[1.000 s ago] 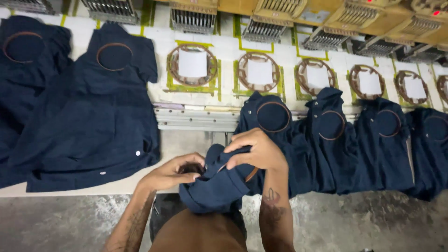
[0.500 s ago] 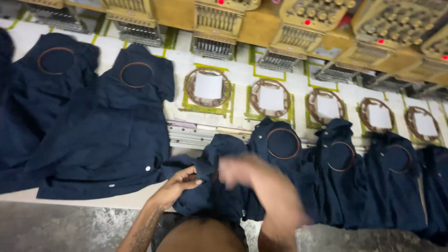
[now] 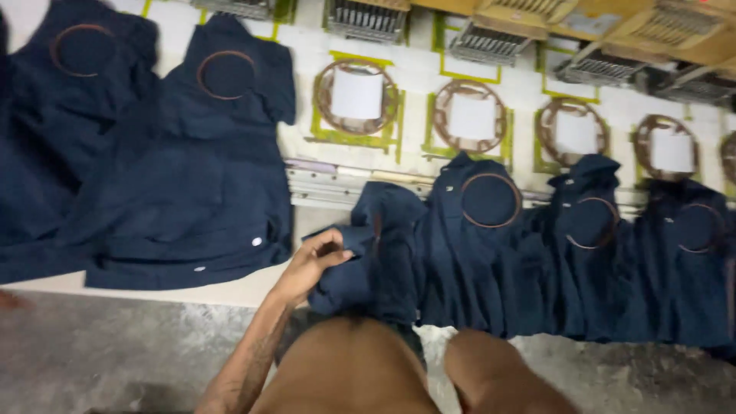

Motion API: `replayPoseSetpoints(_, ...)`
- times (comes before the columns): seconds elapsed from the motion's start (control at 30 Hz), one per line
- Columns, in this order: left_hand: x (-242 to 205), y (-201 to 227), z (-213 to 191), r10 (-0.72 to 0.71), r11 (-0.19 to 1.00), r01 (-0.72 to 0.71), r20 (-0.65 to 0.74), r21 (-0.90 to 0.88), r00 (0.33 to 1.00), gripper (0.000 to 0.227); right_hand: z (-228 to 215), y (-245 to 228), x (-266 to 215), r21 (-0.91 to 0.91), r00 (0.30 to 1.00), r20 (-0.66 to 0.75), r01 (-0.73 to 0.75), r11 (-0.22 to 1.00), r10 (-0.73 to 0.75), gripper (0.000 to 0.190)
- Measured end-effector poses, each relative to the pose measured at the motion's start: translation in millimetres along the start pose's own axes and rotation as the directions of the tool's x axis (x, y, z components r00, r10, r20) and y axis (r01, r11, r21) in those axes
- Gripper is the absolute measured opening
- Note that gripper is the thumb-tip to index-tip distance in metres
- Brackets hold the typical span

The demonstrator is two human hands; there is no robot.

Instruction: A person is securing navy blue shirts into embroidery hoops and mounting them onto an industrial embroidery machine.

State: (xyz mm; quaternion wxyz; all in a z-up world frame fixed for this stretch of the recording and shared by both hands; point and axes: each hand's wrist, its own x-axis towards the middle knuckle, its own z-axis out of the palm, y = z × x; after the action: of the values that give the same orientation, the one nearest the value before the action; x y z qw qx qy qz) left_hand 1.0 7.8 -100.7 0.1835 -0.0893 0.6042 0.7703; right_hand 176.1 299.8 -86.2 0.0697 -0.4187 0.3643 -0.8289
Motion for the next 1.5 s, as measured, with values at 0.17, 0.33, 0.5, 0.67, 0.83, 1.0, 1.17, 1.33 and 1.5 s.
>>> replayPoseSetpoints(0.17, -23, 59, -5, 0.305, 0.916, -0.292, -0.004, 0.275, 0.952, 0.010, -12, -25, 182, -0.348, 0.869, -0.386, -0.448, 0.823, 0.310, 0.011)
replayPoseSetpoints(0.33, -2, 50, 5, 0.311, 0.846, -0.278, 0.002, 0.455, 0.950, 0.007, -13, 13, 232, -0.466, 0.605, -0.754, -0.767, 0.441, 0.256, 0.019)
replayPoseSetpoints(0.5, -12, 63, 35, -0.017, 0.998, 0.018, 0.015, -0.065, 1.000, 0.025, -25, 60, 194, -0.574, 0.650, -0.748, -0.734, 0.362, 0.133, 0.017)
replayPoseSetpoints(0.67, -23, 44, 35, 0.020, 0.999, -0.020, 0.012, 0.050, 1.000, 0.037, -17, 56, 196, -0.674, 0.702, -0.713, -0.687, 0.272, 0.005, 0.016)
replayPoseSetpoints(0.83, -33, 53, 37, -0.005, 0.981, 0.024, -0.099, 0.193, 0.995, 0.043, -12, 62, 194, -0.787, 0.789, -0.612, -0.602, 0.132, -0.049, 0.004)
replayPoseSetpoints(1.0, -36, 35, 40, 0.077, 0.986, -0.067, -0.064, 0.150, 0.995, 0.036, -11, 65, 185, -0.785, 0.811, -0.579, -0.583, 0.208, 0.088, 0.008)
replayPoseSetpoints(1.17, -49, 60, 47, 0.277, 0.941, -0.269, -0.013, 0.205, 0.961, 0.034, -6, 71, 191, -0.737, 0.781, -0.617, -0.616, 0.277, 0.095, 0.012)
replayPoseSetpoints(1.33, -62, 77, 47, 0.358, 0.929, -0.368, 0.152, 0.037, 0.921, 0.029, -36, 78, 187, -0.673, 0.726, -0.683, -0.666, 0.321, 0.076, 0.020)
replayPoseSetpoints(1.5, -60, 60, 22, 0.188, 0.982, -0.187, 0.128, -0.021, 0.974, 0.038, -28, 53, 200, -0.614, 0.710, -0.691, -0.677, 0.406, 0.137, 0.011)
